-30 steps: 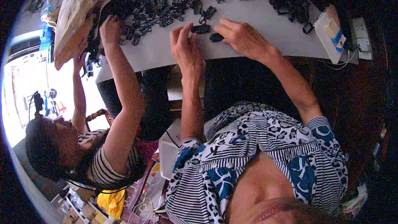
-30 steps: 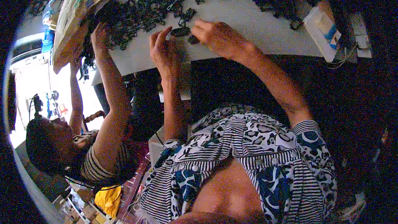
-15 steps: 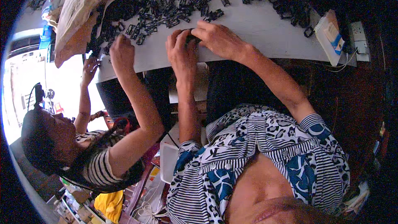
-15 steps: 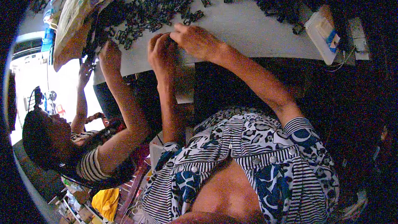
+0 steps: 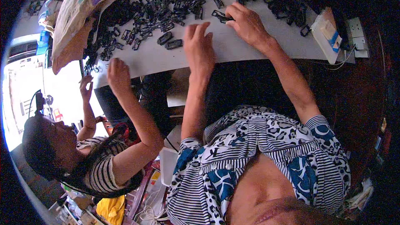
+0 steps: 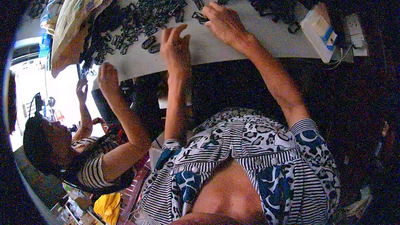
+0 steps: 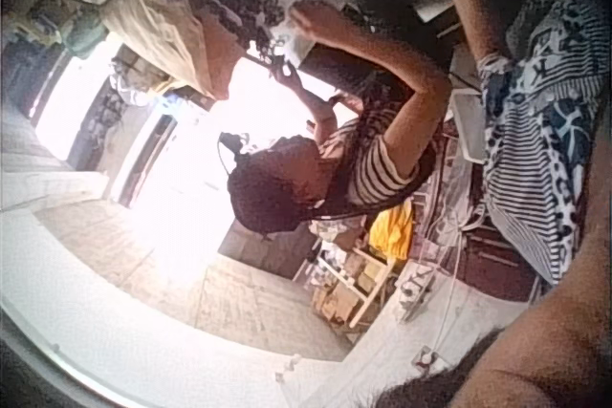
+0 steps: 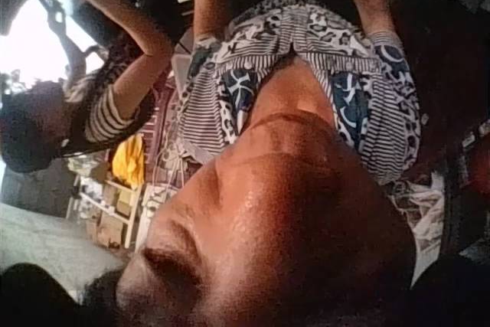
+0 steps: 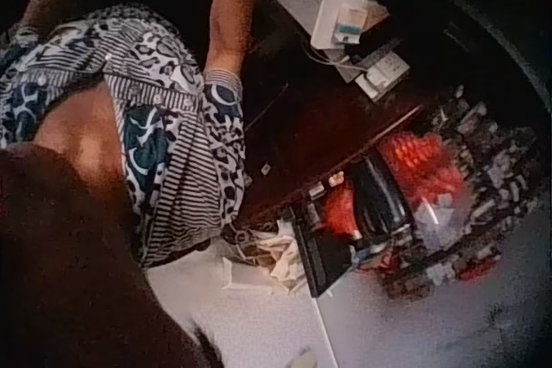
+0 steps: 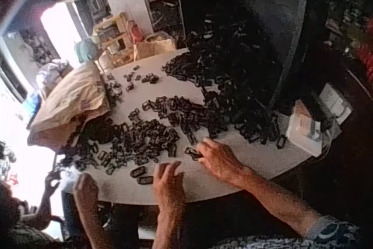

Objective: The person picks up plastic pieces from a pile on the table, snaps the parts together by hand, and arranges the assembled components on the table.

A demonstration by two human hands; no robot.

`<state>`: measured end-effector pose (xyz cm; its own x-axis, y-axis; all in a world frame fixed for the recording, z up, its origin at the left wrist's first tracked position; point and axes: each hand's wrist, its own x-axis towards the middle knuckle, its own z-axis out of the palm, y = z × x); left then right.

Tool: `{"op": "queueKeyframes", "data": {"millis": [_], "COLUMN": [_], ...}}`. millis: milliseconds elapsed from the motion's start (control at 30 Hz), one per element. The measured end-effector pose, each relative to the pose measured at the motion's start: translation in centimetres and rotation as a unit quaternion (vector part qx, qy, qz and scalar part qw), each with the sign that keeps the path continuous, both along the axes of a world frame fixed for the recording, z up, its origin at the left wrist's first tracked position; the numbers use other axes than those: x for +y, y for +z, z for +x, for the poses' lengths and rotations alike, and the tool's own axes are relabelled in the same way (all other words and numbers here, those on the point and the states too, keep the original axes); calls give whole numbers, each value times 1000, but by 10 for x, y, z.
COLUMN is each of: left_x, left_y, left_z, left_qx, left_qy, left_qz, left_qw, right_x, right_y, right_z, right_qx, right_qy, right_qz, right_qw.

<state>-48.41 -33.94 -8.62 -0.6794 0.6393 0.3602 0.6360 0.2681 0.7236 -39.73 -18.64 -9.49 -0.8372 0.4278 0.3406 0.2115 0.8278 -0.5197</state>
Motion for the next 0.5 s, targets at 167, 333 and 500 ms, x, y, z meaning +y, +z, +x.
{"op": "queueKeyframes", "data": {"millis": [167, 333, 500], "left_x": [42, 60, 61], "left_y": [3, -11, 0], "left_z": [20, 25, 22], "left_qx": [-97, -109, -34], "left_qy": [-8, -15, -44], "left_qz": [14, 111, 33], "left_qw": [995, 988, 998], "right_x": [8, 6, 60], "right_y": [-2, 11, 16], "right_z": [15, 22, 23], "right_qx": [62, 129, 132], "right_qy": [26, 93, -27], "right_qz": [-108, -147, -30], "right_qw": [992, 976, 990]}}
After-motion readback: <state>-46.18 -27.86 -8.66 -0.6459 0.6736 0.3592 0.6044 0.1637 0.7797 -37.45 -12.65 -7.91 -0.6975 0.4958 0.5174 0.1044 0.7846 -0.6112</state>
